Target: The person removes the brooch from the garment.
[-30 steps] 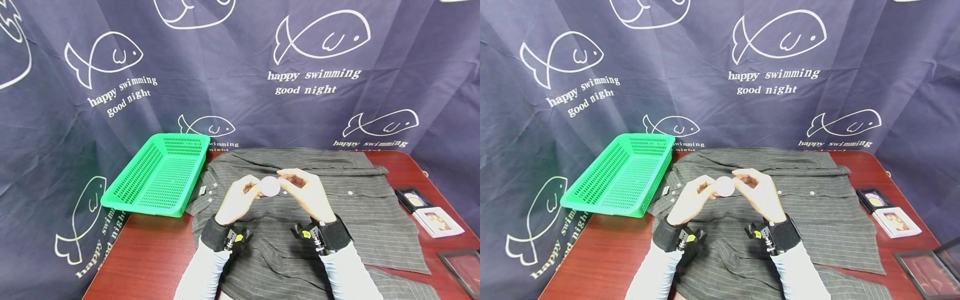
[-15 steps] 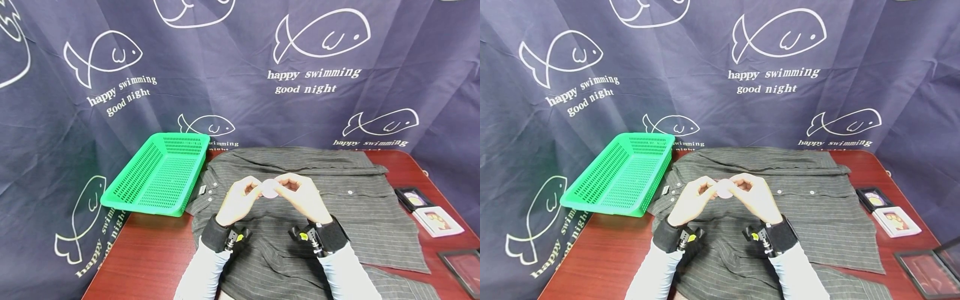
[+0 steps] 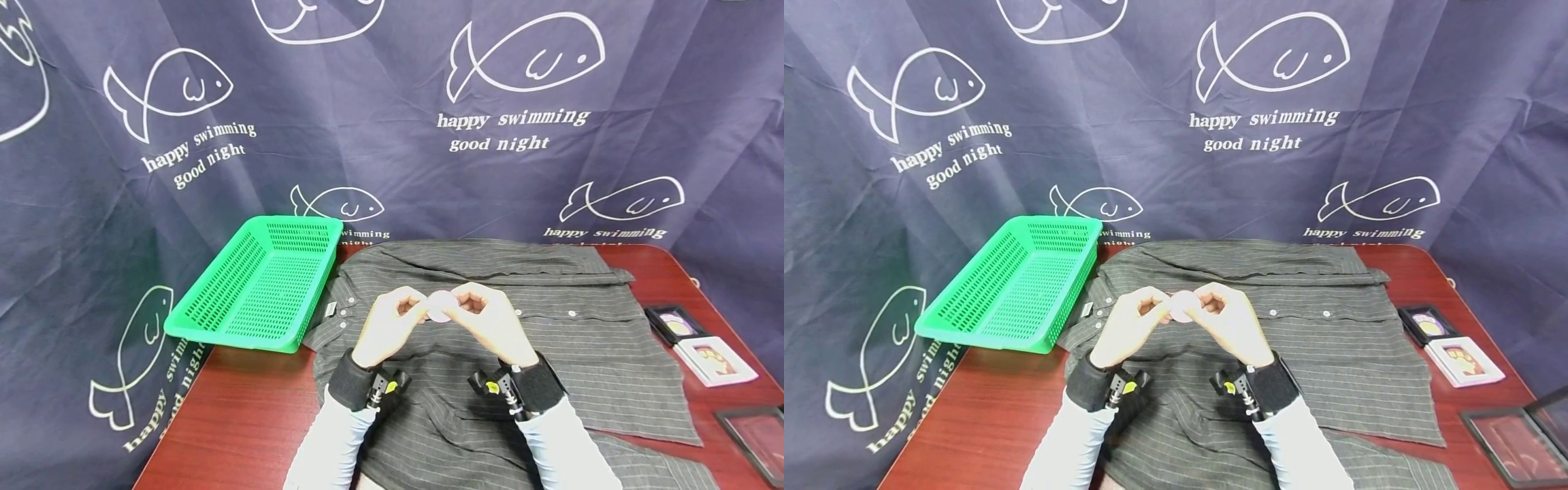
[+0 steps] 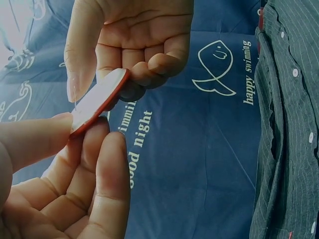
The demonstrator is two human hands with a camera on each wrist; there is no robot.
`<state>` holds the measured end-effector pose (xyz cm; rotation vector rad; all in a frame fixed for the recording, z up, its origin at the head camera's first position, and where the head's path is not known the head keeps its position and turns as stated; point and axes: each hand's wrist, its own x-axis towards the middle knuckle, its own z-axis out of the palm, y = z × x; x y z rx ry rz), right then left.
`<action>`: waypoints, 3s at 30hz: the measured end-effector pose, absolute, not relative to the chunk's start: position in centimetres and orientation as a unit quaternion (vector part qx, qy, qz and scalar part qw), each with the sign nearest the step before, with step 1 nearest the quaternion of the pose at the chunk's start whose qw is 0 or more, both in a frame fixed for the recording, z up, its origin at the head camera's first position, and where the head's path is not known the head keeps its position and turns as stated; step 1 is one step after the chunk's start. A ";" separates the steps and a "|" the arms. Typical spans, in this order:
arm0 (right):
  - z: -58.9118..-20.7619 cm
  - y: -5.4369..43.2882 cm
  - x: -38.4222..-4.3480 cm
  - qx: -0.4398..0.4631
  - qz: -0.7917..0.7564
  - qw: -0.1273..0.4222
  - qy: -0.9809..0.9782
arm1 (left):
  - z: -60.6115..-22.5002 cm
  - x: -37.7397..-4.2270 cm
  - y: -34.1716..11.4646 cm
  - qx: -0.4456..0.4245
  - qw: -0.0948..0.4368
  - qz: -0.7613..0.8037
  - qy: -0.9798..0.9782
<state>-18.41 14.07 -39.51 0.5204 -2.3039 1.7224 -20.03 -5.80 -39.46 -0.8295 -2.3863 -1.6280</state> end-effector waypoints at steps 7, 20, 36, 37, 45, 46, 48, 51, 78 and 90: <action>-39.5 13.9 -18.4 0.164 0.573 0.106 -0.796 | -39.4 -20.1 -5.7 -0.274 0.066 -0.543 -0.791; -39.6 13.9 -18.6 0.165 0.566 0.096 -0.802 | -39.2 -20.1 -5.4 -0.256 0.067 -0.534 -0.803; -39.6 14.0 -18.6 0.188 0.558 0.094 -0.803 | -36.2 -18.1 -5.4 -0.267 0.076 -0.537 -0.797; -39.7 14.0 -18.7 0.189 0.555 0.096 -0.804 | -36.2 -18.1 -5.4 -0.267 0.076 -0.537 -0.797; -39.7 14.0 -18.6 0.190 0.548 0.103 -0.808 | -38.1 -19.3 -5.4 -0.261 0.066 -0.538 -0.799; -39.7 14.0 -18.6 0.188 0.548 0.103 -0.809 | -38.6 -19.6 -5.4 -0.260 0.065 -0.537 -0.800; -39.7 14.0 -18.6 0.185 0.549 0.100 -0.809 | -38.9 -19.8 -5.4 -0.259 0.066 -0.538 -0.800; -39.7 14.0 -18.6 0.180 0.554 0.097 -0.807 | -39.1 -19.8 -5.4 -0.262 0.070 -0.541 -0.796; -39.6 13.8 -18.6 0.170 0.556 0.105 -0.807 | -39.3 -20.1 -5.6 -0.275 0.073 -0.534 -0.796; -39.7 14.0 -19.0 0.166 0.565 0.101 -0.802 | -39.3 -20.2 -5.6 -0.284 0.069 -0.551 -0.781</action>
